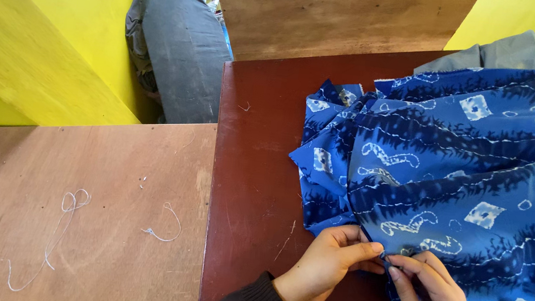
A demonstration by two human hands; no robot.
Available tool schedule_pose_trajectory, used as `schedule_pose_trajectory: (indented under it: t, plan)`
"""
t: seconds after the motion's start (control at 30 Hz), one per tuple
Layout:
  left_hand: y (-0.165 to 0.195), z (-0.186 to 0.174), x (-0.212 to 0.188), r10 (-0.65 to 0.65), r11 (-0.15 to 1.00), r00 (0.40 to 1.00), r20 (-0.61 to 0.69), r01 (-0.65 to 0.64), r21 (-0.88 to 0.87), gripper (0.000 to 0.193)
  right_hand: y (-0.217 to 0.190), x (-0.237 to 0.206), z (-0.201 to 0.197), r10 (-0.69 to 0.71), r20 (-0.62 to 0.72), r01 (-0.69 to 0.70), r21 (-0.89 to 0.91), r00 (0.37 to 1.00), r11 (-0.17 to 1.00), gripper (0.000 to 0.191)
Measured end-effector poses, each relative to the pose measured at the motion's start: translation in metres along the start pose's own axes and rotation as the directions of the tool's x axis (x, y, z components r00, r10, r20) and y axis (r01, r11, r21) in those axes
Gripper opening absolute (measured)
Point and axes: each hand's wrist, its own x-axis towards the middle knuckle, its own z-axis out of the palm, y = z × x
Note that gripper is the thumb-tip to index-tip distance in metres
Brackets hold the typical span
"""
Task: The person hand-sews a blue patterned garment with a needle and thread at a table, repeatedly pushing the needle through the fabric edge, pulling the thread taut, and repositioning the fabric to continue stitching along the seam.
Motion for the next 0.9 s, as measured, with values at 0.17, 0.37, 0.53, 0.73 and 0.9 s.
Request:
schedule_pose_trajectory:
  t: [0.17,0.37,0.53,0.73,0.9]
  plan:
    - [0.0002,-0.0002,-0.0003,0.004,1.0,1.0,0.003,-0.004,-0.004,0.012,-0.0001,0.0003,0.0005,-0.002,0.0,0.002,-0.019,1.0,1.0,0.021]
    - [0.0009,0.0009,-0.0011,0.019,1.0,1.0,0.0,-0.019,0.002,0.013,-0.0001,0.0002,0.0001,-0.01,-0.001,0.01,-0.021,1.0,1.0,0.022]
    - [0.0015,0.0013,-0.0002,0.01,1.0,1.0,0.004,-0.01,0.002,0.012,-0.0005,0.001,0.0003,0.016,0.004,-0.016,-0.02,1.0,1.0,0.021]
    - [-0.002,0.0001,-0.0006,0.017,1.0,0.999,0.035,-0.017,-0.007,0.009,0.0012,0.0025,0.0017,0.007,-0.011,-0.007,0.014,1.0,1.0,0.011]
    - [-0.0074,0.004,0.0053,0.074,0.994,0.997,0.03,-0.076,0.08,0.008,0.0067,0.0081,0.0011,0.066,0.015,-0.067,0.111,0.998,0.992,0.007]
